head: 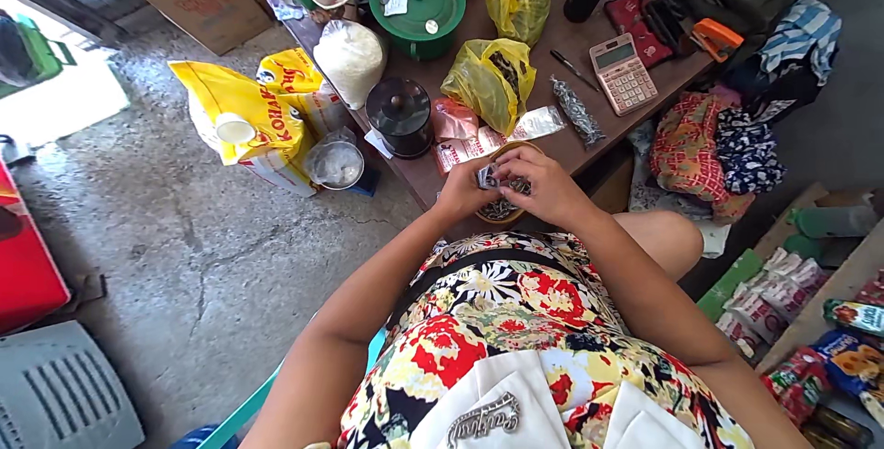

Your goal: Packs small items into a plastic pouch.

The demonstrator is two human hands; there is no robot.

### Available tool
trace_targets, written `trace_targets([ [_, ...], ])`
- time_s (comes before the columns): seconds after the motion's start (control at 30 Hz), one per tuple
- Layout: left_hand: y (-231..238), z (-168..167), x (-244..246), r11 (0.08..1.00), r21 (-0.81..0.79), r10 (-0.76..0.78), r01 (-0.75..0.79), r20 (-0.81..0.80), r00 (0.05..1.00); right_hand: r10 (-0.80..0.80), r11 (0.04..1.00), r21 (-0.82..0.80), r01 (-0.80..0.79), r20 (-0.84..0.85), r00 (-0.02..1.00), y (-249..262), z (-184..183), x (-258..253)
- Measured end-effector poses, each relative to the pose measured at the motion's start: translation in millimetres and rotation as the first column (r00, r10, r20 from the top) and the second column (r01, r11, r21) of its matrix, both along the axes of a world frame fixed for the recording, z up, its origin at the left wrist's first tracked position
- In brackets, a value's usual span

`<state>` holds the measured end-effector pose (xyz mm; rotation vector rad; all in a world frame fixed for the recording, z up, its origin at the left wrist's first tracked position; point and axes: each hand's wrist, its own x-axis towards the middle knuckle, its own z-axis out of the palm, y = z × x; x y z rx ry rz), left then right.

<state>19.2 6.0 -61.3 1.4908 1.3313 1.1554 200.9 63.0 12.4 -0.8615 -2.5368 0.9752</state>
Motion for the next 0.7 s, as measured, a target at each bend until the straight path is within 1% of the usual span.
trace_targets([
  [0.07, -0.1, 0.4, -1.0, 1.000, -0.003, 0.009, -0.009, 0.015, 1.000, 0.038, 0.996, 0.077, -0.040, 0.030, 0.999, -0.3, 0.9, -1.6],
  [0.17, -0.8, 0.8, -3.6, 1.000, 0.014, -0.003, 0.002, 0.010, 1.000, 0.072, 0.964, 0.255, -0.076, 0.024, 0.997, -2.3, 2.3, -9.0],
  [0.23, -1.2, 0.8, -7.5, 1.000, 0.007, -0.008, 0.008, 0.007, 1.000, 0.081, 0.944, 0.320, -0.086, 0.030, 0.996, -1.6, 1.8, -14.2],
  [0.27, -2.0, 0.2, -11.2, 1.000, 0.011, -0.003, 0.003, 0.000, 1.000, 0.087, 0.941, 0.326, -0.093, 0.033, 0.996, 0.1, 2.1, -16.9],
  [0.33, -7.4, 1.0, -25.5, 0.999, 0.042, 0.009, -0.008, -0.021, 1.000, 0.101, 0.954, 0.281, -0.104, 0.024, 0.995, 5.0, 7.8, -22.9],
  [0.37, -11.9, 4.3, -34.4, 0.996, 0.067, 0.052, -0.050, -0.024, 0.998, 0.106, 0.963, 0.247, -0.105, 0.008, 0.994, 8.0, 12.4, -25.8],
  [0.43, -28.6, 25.6, -53.1, 0.979, 0.117, 0.163, -0.165, 0.019, 0.986, 0.110, 0.979, 0.176, -0.099, -0.052, 0.993, 13.5, 25.2, -31.1],
  [0.47, -42.1, 45.0, -61.1, 0.974, 0.148, 0.160, -0.170, 0.081, 0.984, 0.111, 0.983, 0.157, -0.098, -0.074, 0.991, 15.4, 34.7, -32.7],
  [0.5, -59.1, 71.0, -66.3, 0.972, 0.209, 0.081, -0.111, 0.144, 0.986, 0.107, 0.983, 0.156, -0.093, -0.089, 0.990, 16.1, 47.2, -32.9],
  [0.53, -79.5, 101.5, -67.1, 0.959, 0.283, -0.053, 0.002, 0.173, 0.984, 0.098, 0.981, 0.177, -0.079, -0.103, 0.990, 15.2, 63.5, -31.6],
  [0.57, -100.7, 131.3, -63.4, 0.924, 0.355, -0.217, 0.145, 0.170, 0.961, 0.084, 0.976, 0.213, -0.056, -0.126, 0.988, 13.2, 81.1, -29.1],
  [0.6, -118.2, 157.9, -55.5, 0.848, 0.423, -0.412, 0.320, 0.145, 0.899, 0.060, 0.963, 0.269, -0.017, -0.149, 0.987, 10.5, 96.5, -25.9],
  [0.63, -129.7, 179.5, -46.6, 0.739, 0.471, -0.577, 0.482, 0.072, 0.813, 0.036, 0.944, 0.330, 0.022, -0.170, 0.985, 9.3, 105.4, -23.3],
  [0.67, -137.1, 195.8, -37.3, 0.660, 0.483, -0.659, 0.575, 0.007, 0.752, 0.028, 0.929, 0.367, 0.036, -0.168, 0.985, 10.9, 107.3, -21.7],
  [0.7, -141.5, 206.0, -29.6, 0.615, 0.471, -0.700, 0.632, -0.042, 0.712, 0.028, 0.926, 0.377, 0.023, -0.129, 0.991, 15.1, 105.2, -20.2],
])
